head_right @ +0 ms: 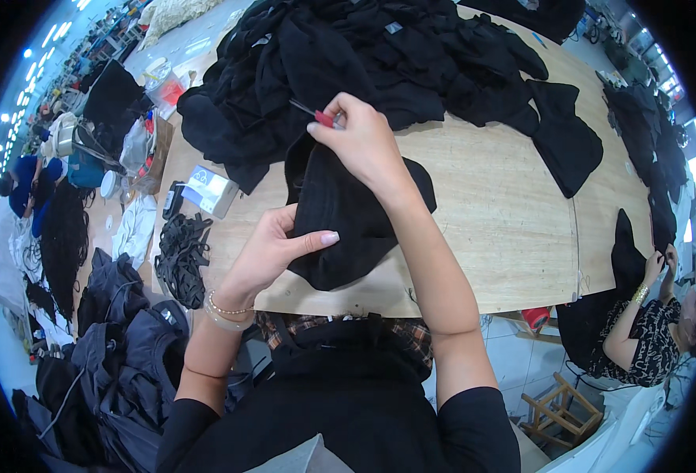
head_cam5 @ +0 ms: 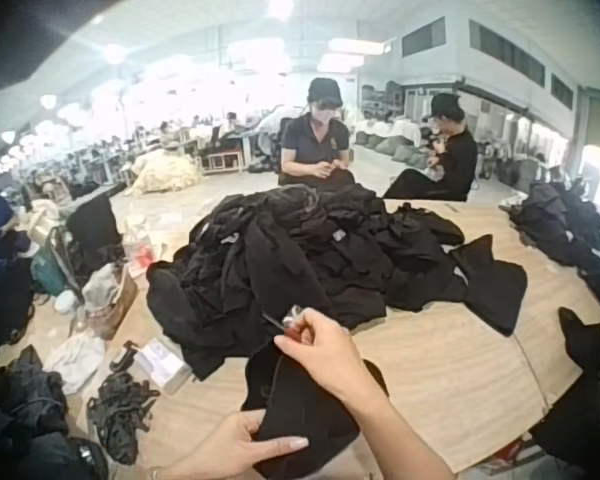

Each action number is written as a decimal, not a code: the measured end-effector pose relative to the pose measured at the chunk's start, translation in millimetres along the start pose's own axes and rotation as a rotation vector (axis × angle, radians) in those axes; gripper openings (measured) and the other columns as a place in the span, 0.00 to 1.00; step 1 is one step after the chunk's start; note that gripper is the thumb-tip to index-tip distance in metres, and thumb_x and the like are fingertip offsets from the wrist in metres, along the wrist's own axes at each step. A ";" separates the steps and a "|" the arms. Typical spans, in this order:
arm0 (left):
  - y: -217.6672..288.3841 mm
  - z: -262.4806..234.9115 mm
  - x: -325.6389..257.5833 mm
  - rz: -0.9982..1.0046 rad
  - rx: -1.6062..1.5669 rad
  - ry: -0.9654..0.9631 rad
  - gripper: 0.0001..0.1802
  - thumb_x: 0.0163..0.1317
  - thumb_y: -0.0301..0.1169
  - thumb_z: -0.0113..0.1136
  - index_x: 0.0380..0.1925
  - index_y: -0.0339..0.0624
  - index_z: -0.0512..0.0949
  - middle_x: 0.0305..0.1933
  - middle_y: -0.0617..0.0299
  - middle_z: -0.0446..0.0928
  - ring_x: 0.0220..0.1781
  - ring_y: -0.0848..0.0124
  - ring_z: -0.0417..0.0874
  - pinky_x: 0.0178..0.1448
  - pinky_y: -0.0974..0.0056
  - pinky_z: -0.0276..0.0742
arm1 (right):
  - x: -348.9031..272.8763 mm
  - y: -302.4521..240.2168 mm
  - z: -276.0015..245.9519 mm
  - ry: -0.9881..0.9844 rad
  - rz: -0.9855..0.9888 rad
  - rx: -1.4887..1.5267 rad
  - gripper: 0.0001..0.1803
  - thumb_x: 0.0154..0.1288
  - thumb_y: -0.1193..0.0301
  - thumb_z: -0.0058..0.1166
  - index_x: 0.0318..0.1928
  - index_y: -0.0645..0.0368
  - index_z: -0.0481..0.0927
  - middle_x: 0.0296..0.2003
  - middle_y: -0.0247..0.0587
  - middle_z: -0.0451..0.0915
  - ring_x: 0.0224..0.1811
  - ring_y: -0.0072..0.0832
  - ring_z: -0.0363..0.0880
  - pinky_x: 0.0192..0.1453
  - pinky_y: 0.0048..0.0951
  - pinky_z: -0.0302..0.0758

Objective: The person uses small scissors to trim loose threads and excess fabric from the edges of a black garment. They repeatedly fold and unfold the fabric to access different seams and corners, carefully snipping away small bits of material.

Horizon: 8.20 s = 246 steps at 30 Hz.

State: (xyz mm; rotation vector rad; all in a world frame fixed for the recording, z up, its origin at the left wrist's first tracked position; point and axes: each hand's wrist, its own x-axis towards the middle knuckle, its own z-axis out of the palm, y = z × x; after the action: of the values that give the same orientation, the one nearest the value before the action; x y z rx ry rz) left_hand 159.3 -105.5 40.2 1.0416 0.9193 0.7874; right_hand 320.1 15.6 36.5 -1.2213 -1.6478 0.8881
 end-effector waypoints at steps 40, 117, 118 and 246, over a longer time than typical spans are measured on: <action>-23.7 0.8 -9.0 0.162 -0.093 0.195 0.14 0.65 0.19 0.61 0.50 0.29 0.78 0.47 0.59 0.83 0.46 0.78 0.82 0.53 0.72 0.79 | -111.7 -5.7 -25.6 0.066 -0.393 -0.252 0.14 0.48 0.74 0.73 0.36 0.60 0.83 0.25 0.35 0.77 0.27 0.27 0.76 0.30 0.26 0.70; -36.5 -17.3 -9.3 0.180 -0.146 0.184 0.18 0.64 0.21 0.64 0.54 0.31 0.74 0.47 0.58 0.83 0.48 0.77 0.82 0.50 0.72 0.79 | -100.6 7.4 -1.5 -0.115 -0.152 0.021 0.16 0.54 0.68 0.71 0.44 0.58 0.86 0.30 0.33 0.76 0.36 0.27 0.72 0.41 0.27 0.70; -36.5 -16.9 -8.6 0.206 -0.171 0.181 0.19 0.64 0.20 0.64 0.54 0.32 0.71 0.48 0.57 0.82 0.49 0.76 0.82 0.51 0.72 0.80 | -100.6 9.2 0.0 -0.139 -0.094 0.103 0.16 0.54 0.68 0.71 0.44 0.59 0.86 0.31 0.33 0.77 0.37 0.27 0.72 0.42 0.27 0.70; 21.9 -74.5 -95.1 0.103 0.541 0.215 0.25 0.47 0.29 0.78 0.47 0.35 0.81 0.38 0.63 0.83 0.38 0.80 0.81 0.43 0.72 0.76 | -39.3 -49.6 -25.8 -0.864 0.074 0.255 0.14 0.71 0.63 0.57 0.33 0.61 0.76 0.24 0.23 0.67 0.28 0.13 0.62 0.32 0.19 0.60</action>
State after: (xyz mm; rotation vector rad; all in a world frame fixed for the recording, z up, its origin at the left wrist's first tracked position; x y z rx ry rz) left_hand 50.4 -155.2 67.6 1.5033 1.3136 0.7631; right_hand 332.6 -34.2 81.7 -0.7482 -2.0440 1.7767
